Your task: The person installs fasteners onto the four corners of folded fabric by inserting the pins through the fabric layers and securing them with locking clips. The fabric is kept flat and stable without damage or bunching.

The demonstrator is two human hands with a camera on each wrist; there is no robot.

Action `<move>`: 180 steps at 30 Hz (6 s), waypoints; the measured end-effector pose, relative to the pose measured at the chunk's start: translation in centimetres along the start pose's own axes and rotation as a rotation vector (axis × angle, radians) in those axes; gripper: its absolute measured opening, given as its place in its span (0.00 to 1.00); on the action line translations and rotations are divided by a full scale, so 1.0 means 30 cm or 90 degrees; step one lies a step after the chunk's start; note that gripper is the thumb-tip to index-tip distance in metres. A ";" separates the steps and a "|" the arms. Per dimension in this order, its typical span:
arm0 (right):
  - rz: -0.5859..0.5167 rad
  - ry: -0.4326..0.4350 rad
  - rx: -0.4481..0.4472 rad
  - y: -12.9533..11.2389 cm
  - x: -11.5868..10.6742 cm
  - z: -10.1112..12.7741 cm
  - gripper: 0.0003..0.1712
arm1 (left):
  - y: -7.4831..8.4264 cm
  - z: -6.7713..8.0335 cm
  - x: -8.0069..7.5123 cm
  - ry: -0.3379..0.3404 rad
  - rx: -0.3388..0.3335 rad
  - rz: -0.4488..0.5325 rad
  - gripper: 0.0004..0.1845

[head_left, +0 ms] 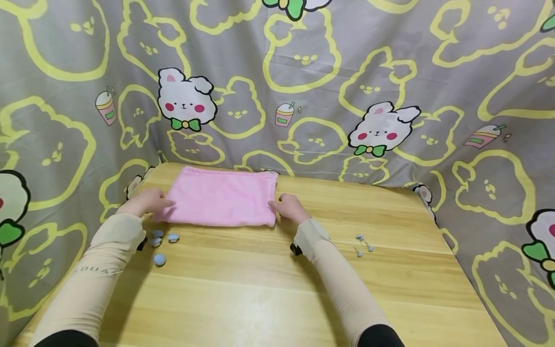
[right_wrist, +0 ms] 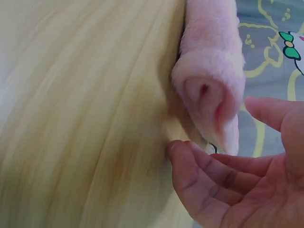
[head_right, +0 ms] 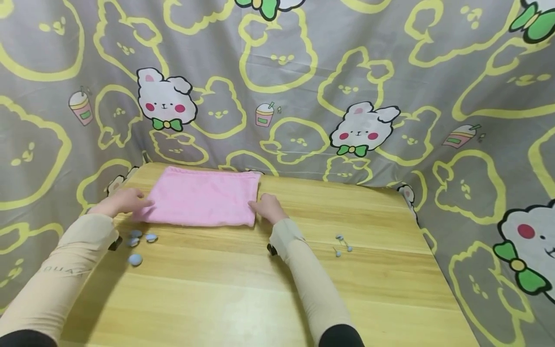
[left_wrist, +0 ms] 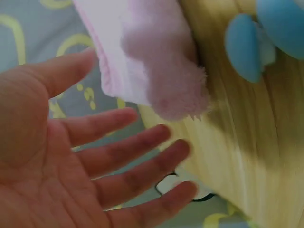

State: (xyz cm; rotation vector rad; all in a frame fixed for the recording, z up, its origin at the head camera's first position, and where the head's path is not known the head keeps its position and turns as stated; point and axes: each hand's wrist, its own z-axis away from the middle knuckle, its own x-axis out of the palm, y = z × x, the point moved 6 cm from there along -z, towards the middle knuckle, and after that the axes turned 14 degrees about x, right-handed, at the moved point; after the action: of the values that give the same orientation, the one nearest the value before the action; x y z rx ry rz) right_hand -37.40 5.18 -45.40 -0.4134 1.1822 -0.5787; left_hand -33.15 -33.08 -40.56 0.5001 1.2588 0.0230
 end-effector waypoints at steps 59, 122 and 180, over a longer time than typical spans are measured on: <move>-0.158 -0.038 0.104 0.228 -0.180 0.001 0.27 | 0.118 -0.100 0.034 0.212 -0.058 0.294 0.34; 0.168 -0.061 -0.055 0.430 -0.109 0.511 0.17 | 0.569 -0.473 0.330 0.072 -0.057 0.657 0.40; 0.146 -0.019 -0.043 0.635 -0.351 0.369 0.08 | 1.206 0.038 0.625 0.084 0.472 -0.219 0.12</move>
State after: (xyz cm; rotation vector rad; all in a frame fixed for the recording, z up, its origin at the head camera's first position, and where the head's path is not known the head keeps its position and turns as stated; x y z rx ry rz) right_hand -25.84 26.67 -45.07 -0.3364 1.2040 -0.3342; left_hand -16.94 4.19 -43.74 0.9161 1.4530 -0.7334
